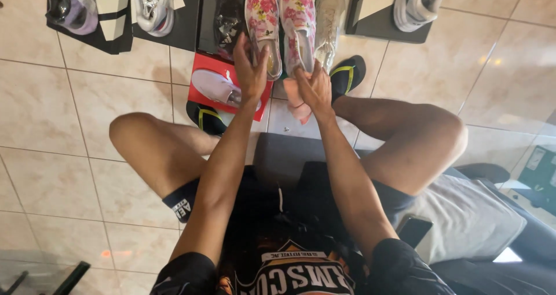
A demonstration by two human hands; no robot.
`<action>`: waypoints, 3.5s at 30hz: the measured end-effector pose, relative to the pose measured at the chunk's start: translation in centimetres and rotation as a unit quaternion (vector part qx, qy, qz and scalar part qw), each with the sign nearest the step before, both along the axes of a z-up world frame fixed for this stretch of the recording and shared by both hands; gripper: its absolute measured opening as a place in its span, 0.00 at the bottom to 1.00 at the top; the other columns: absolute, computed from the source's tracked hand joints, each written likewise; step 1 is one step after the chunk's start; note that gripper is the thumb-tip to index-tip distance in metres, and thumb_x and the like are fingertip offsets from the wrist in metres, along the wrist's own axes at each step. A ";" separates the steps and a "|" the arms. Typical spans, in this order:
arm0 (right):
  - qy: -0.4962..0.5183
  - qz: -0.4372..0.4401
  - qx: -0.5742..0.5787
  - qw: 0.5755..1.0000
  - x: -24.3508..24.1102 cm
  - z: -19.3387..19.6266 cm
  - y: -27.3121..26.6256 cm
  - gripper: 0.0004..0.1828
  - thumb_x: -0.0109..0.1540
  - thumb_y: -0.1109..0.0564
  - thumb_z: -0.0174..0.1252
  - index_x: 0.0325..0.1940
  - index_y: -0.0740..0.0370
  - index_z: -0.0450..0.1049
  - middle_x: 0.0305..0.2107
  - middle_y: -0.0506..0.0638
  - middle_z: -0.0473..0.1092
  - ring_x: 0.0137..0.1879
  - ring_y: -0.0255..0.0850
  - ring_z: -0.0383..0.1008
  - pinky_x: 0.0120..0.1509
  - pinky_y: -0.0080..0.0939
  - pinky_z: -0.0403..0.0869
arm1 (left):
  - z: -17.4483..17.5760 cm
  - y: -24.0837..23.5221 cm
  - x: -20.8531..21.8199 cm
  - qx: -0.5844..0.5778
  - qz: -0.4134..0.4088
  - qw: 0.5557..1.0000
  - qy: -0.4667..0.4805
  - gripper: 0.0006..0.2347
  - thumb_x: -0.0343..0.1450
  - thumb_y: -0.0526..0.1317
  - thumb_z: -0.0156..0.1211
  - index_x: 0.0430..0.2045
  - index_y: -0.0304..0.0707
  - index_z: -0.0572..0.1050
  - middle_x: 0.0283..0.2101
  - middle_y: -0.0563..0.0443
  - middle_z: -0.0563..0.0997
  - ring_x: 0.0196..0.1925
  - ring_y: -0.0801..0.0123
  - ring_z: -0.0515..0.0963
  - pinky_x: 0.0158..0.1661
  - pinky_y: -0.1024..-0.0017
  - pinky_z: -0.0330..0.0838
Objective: Cleaning various shoes using a cloth to wipe off dust or debris
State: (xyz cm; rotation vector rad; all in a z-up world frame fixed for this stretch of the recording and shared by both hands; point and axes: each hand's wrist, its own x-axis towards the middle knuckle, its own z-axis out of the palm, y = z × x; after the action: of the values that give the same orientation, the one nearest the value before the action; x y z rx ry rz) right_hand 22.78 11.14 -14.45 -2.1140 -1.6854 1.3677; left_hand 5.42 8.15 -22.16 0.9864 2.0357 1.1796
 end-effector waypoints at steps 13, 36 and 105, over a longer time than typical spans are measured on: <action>0.265 0.062 0.082 0.959 1.9 18.2 -9.7 0.33 0.61 0.51 0.62 0.66 0.71 0.64 0.47 0.64 0.76 0.46 0.48 0.79 0.48 0.40 0.78 | 13.6 -5.0 1.0 0.065 -0.038 0.736 -0.673 0.30 0.71 0.54 0.56 0.64 0.32 0.62 0.53 0.37 0.78 0.48 0.57 0.80 0.49 0.61 0.77; 0.601 -0.055 0.106 0.790 6.1 15.1 -13.0 0.28 0.69 0.44 0.43 0.68 0.63 0.63 0.58 0.56 0.68 0.67 0.48 0.69 0.80 0.51 0.67 | 23.7 -14.5 -5.3 0.220 -0.129 0.786 -0.563 0.39 0.70 0.65 0.53 0.68 0.32 0.63 0.60 0.34 0.78 0.45 0.64 0.82 0.42 0.67 0.77; 0.362 0.131 0.313 0.868 -3.6 26.9 -6.2 0.20 0.75 0.48 0.44 0.64 0.65 0.64 0.50 0.60 0.72 0.53 0.46 0.71 0.62 0.45 0.71 | 31.9 -16.6 2.9 0.084 -0.228 0.960 -0.136 0.35 0.63 0.40 0.70 0.61 0.33 0.53 0.51 0.36 0.78 0.47 0.53 0.83 0.46 0.60 0.78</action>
State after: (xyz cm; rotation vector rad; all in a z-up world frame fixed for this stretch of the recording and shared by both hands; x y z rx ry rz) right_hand 19.17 4.92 12.41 -0.8841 -1.7495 1.2015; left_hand 8.34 -8.48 9.77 1.2183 1.4132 1.1675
